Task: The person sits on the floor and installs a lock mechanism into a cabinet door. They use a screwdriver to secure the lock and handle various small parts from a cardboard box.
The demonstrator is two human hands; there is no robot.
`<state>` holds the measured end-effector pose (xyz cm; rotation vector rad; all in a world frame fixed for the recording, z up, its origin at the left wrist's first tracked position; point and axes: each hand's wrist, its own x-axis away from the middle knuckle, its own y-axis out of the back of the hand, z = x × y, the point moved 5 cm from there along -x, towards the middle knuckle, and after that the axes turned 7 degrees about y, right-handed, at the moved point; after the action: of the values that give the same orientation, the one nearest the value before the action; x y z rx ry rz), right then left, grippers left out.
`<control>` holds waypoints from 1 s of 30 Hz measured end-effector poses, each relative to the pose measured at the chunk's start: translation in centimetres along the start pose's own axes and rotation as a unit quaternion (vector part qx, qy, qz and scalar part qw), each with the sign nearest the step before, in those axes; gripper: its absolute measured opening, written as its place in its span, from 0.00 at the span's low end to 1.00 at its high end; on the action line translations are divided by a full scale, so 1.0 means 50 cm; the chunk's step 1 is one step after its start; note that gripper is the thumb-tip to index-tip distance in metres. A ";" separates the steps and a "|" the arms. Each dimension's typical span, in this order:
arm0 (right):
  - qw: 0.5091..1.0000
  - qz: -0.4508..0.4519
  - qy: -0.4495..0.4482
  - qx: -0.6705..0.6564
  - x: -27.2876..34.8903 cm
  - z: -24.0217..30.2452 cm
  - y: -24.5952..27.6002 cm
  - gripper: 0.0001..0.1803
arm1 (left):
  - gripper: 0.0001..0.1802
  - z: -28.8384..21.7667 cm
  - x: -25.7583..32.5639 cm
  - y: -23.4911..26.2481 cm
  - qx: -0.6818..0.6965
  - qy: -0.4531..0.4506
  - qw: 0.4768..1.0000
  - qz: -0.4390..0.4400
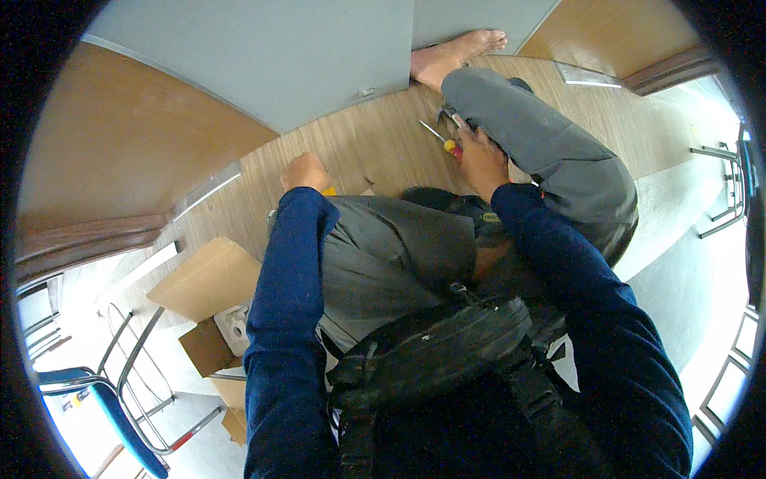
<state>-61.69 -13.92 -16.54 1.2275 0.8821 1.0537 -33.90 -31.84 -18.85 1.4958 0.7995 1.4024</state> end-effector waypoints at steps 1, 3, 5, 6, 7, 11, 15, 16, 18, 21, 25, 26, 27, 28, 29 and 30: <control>1.000 -0.018 0.009 0.011 0.003 0.000 -0.006 0.24 | 0.13 -0.007 0.007 0.006 0.001 -0.005 1.000 -0.002; 0.998 -0.053 0.031 0.026 0.010 0.028 -0.012 0.23 | 0.12 -0.003 0.025 0.019 0.012 -0.006 1.000 -0.028; 1.000 -0.023 0.002 0.000 0.002 0.028 -0.020 0.22 | 0.11 -0.011 0.046 0.026 0.007 -0.029 0.999 -0.036; 1.000 -0.009 -0.013 -0.012 -0.003 0.027 -0.022 0.22 | 0.11 -0.023 0.058 0.025 -0.004 -0.051 0.998 -0.031; 1.000 -0.027 -0.013 -0.006 -0.008 0.026 -0.028 0.21 | 0.11 -0.037 0.070 0.024 -0.014 -0.074 0.997 -0.026; 0.998 -0.064 0.021 0.022 -0.005 0.044 -0.018 0.20 | 0.13 -0.102 0.120 -0.005 -0.044 -0.141 0.988 0.044; 0.995 -0.079 0.050 -0.015 -0.005 0.085 0.025 0.13 | 0.16 -0.121 0.123 -0.027 -0.051 -0.175 0.983 0.011; 0.996 -0.039 0.023 -0.076 -0.008 0.090 0.024 0.16 | 0.17 -0.117 0.117 -0.026 -0.051 -0.182 0.982 -0.001; 0.979 0.037 -0.030 -0.198 -0.007 0.092 0.017 0.21 | 0.18 -0.109 0.113 -0.022 -0.020 -0.180 0.983 0.019; 0.955 -0.053 -0.099 -0.276 0.009 0.076 0.028 0.16 | 0.19 -0.096 0.095 -0.017 0.044 -0.126 0.990 0.047; 0.963 -0.014 -0.083 -0.255 0.011 0.077 0.028 0.16 | 0.20 -0.084 0.105 -0.030 -0.005 -0.108 0.990 0.086; 0.965 0.001 -0.074 -0.252 0.010 0.076 0.021 0.16 | 0.19 -0.090 0.107 -0.027 -0.020 -0.114 0.991 0.069; 0.966 0.016 -0.064 -0.249 0.009 0.074 0.011 0.16 | 0.19 -0.093 0.110 -0.026 -0.036 -0.119 0.991 0.052; 0.967 0.032 -0.054 -0.245 0.008 0.071 0.003 0.16 | 0.18 -0.096 0.109 -0.024 -0.050 -0.124 0.990 0.035; 0.966 0.037 -0.044 -0.252 0.008 0.076 0.003 0.16 | 0.19 -0.074 0.094 -0.013 0.029 -0.107 0.993 0.036; 0.965 0.044 -0.035 -0.257 0.016 0.082 -0.007 0.16 | 0.19 -0.034 0.068 -0.007 0.108 -0.092 0.989 0.039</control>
<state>-57.53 -14.38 -16.26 0.8618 0.4576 1.2088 -35.05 -28.28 -17.94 1.8119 0.8041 1.2406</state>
